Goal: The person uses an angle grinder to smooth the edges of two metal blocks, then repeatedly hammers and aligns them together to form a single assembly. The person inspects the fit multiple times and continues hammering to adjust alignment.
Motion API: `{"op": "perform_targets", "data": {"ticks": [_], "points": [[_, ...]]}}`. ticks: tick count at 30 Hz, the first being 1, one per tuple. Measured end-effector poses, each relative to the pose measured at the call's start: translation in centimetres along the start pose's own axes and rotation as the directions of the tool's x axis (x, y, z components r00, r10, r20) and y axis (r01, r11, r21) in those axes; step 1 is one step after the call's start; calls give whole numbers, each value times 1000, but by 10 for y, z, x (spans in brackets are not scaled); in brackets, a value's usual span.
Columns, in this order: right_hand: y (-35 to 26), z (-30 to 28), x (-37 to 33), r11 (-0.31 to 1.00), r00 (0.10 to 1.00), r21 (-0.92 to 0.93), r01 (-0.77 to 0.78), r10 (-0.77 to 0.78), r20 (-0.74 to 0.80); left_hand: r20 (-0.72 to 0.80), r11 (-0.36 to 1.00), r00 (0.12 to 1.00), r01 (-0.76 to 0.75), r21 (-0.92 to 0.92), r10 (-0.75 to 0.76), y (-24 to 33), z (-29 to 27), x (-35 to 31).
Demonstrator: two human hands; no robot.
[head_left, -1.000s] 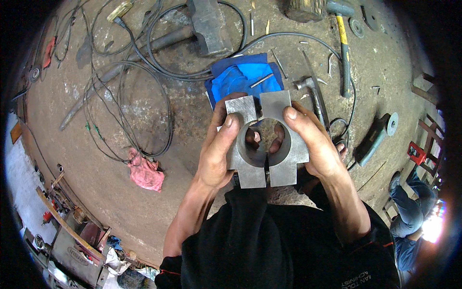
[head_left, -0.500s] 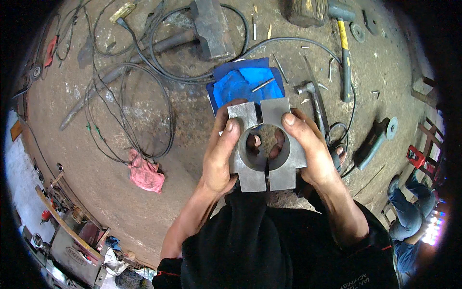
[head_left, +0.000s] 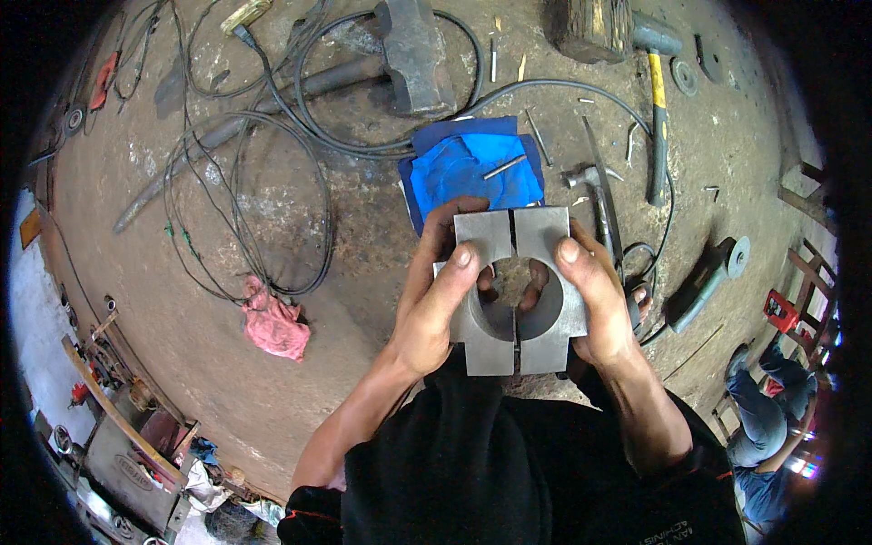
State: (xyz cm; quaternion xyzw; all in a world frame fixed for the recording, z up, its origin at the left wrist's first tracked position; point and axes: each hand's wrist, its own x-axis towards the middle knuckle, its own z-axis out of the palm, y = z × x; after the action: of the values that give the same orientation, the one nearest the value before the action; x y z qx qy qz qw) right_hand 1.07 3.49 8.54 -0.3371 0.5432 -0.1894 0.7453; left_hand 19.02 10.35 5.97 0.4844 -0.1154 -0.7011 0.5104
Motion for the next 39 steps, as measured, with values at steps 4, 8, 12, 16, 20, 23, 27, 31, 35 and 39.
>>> {"op": "perform_targets", "data": {"ticks": [4, 8, 12, 16, 20, 23, 27, 31, 35, 39], "points": [[-2, 0, -1, 1000, 997, -26, 10, -8, 80, 26, 994, 999, -49, 95, 47, 3, -2, -4], [-2, 4, -1, 998, 998, 16, 59, -59, 1, -16, 998, 999, -29, -53, 28, 3, 6, -2], [2, 5, -5, 996, 998, 92, 2, 4, -65, -25, 981, 1000, -10, -193, 6, -1, 12, 1], [2, 5, 1, 994, 991, 62, -95, 100, -89, 9, 943, 997, 72, -324, -73, -6, 7, 5], [-12, 5, 12, 979, 990, -165, -117, 102, -98, -42, 861, 964, 214, -462, -262, -18, -1, 11], [-26, 4, 7, 887, 1000, -462, -1, 2, 1, 36, 725, 937, 293, -623, -348, -25, -7, 11], [-30, 7, 3, 717, 997, -696, 46, -79, -15, 159, 621, 938, 325, -714, -307, -30, -9, 14], [-22, 11, 16, 791, 983, -602, 109, -174, -50, 108, 614, 934, 307, -727, -340, -31, -4, 18], [-15, 9, 31, 739, 976, -673, 27, -167, -143, -12, 691, 940, 243, -681, -342, -30, -2, 23], [2, 3, 42, 867, 991, -498, 21, -84, -104, -100, 751, 933, 212, -625, -346, -30, -4, 24]]}}
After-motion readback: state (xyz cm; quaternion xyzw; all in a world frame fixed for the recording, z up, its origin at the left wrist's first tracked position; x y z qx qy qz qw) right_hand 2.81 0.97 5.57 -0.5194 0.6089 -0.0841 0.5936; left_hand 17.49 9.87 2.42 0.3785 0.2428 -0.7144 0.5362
